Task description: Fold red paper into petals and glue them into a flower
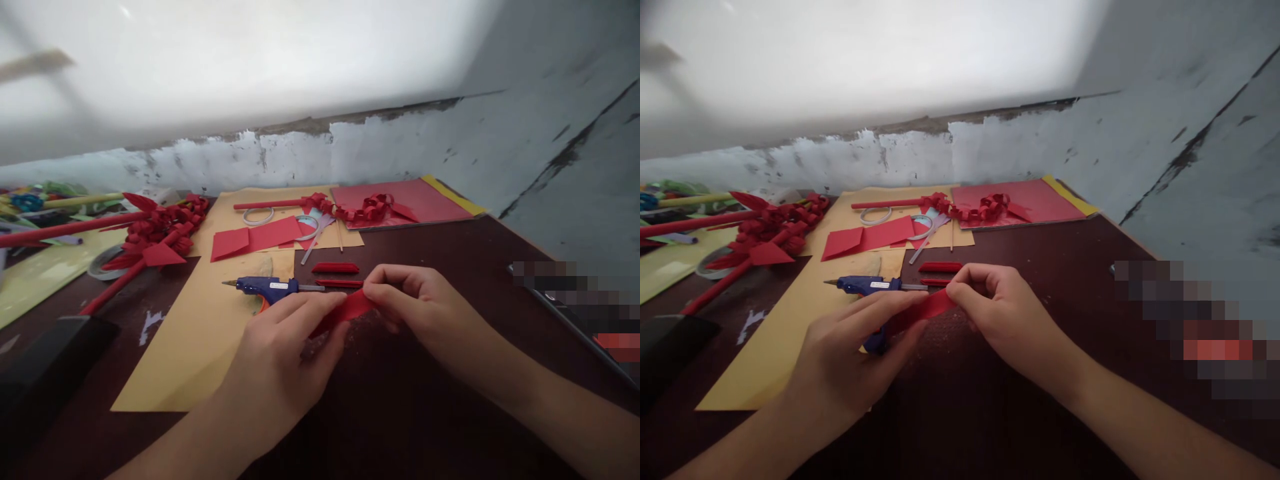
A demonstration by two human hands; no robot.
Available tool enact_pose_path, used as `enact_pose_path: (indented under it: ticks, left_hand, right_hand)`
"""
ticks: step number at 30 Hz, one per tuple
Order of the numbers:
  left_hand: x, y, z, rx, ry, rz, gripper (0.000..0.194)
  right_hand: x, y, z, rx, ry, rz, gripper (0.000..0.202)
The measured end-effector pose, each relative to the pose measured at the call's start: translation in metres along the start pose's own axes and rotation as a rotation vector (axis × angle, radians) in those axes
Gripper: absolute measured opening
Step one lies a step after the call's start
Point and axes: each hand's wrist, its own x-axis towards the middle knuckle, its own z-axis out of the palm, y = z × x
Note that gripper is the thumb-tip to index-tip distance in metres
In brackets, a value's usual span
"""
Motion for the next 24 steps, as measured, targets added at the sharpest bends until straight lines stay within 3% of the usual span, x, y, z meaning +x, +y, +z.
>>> enact_pose_path:
  ticks: [19, 24]
  left_hand:
    - [0.0051, 0.0032, -0.0021, -0.064, -0.01, -0.158, 0.022]
    - [0.0036, 0.0035, -0.0023, -0.095, -0.019, -0.141, 0.027]
  right_hand:
    - [-0.0016, -0.001, -0.0011, 0.006, -0.008, -0.002, 0.023]
    - [-0.0021, 0.0, -0.0012, 0.025, -0.018, 0.005, 0.024]
